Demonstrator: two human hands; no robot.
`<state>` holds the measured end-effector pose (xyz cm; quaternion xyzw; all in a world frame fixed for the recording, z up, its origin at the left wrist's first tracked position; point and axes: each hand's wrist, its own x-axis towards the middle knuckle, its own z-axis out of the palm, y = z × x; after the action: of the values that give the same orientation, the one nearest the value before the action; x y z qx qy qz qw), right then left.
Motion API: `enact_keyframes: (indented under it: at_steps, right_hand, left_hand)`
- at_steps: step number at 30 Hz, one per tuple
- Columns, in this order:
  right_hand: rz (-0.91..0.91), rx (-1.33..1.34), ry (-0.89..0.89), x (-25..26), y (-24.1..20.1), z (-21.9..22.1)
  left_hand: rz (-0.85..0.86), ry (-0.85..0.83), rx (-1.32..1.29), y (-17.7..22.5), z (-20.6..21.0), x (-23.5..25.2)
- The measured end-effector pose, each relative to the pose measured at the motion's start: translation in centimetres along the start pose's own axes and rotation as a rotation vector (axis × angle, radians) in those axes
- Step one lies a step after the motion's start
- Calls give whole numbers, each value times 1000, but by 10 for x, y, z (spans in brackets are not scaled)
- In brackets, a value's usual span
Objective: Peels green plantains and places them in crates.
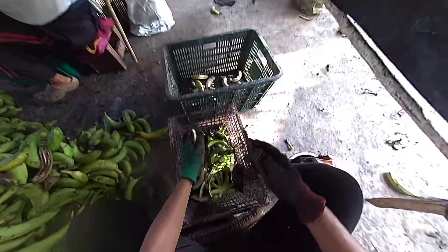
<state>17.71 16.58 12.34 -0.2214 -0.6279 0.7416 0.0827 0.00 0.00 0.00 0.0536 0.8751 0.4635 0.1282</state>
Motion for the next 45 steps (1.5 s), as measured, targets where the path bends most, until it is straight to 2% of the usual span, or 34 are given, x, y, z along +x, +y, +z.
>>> enact_keyframes:
  at_steps: [2,3,5,6,9,12,14,16,19,21,23,24,26,28,30,37,39,41,43,45]
  right_hand:
    - [52,-2,-25,15,-16,-9]
    - [68,15,-33,22,-19,-15]
    - [109,90,-16,34,-16,-22]
    - [128,127,-13,37,-12,-24]
    - [184,176,-47,37,-9,-19]
    - [210,153,-105,42,-13,-14]
    - [247,106,-65,45,-17,-8]
    - [267,104,-53,44,-18,-3]
    - [296,65,-42,43,-10,2]
    - [333,-15,-36,45,0,6]
    - [323,-155,-96,47,11,8]
    - [313,-279,-136,49,18,8]
    - [285,-645,-224,44,32,13]
    - [284,-956,-346,41,39,22]
    - [255,-1069,-438,40,43,30]
    - [84,-981,-522,34,55,57]
    - [118,-1033,-531,35,66,62]
    - [264,-1160,-517,35,90,55]
    - [353,-1121,-467,33,104,56]
    - [304,-832,-362,24,99,67]
  left_hand:
    - [-155,-351,499,-36,16,-9]
    - [-175,-415,634,-44,29,-12]
    - [-112,-441,762,-46,53,-9]
    - [-86,-459,791,-47,65,-4]
    - [-158,-566,733,-56,96,14]
    - [-203,-525,702,-80,128,26]
    - [-213,-491,696,-89,139,31]
    - [-287,-557,704,-90,137,34]
    - [-344,-702,723,-87,118,24]
    - [-379,-723,573,-81,95,8]
    - [-458,-683,210,-68,69,-9]
    - [-528,-619,-64,-58,55,-18]
    - [-688,-478,-517,-41,33,-38]
    - [-737,-460,-720,-24,7,-54]
    - [-721,-469,-797,-9,-16,-67]
    - [-564,-469,-922,-2,-62,-111]
    - [-549,-494,-979,-5,-73,-115]
    - [-501,-544,-1049,3,-92,-130]
    - [-309,-469,-970,20,-119,-131]
    - [-66,-253,-863,29,-128,-124]
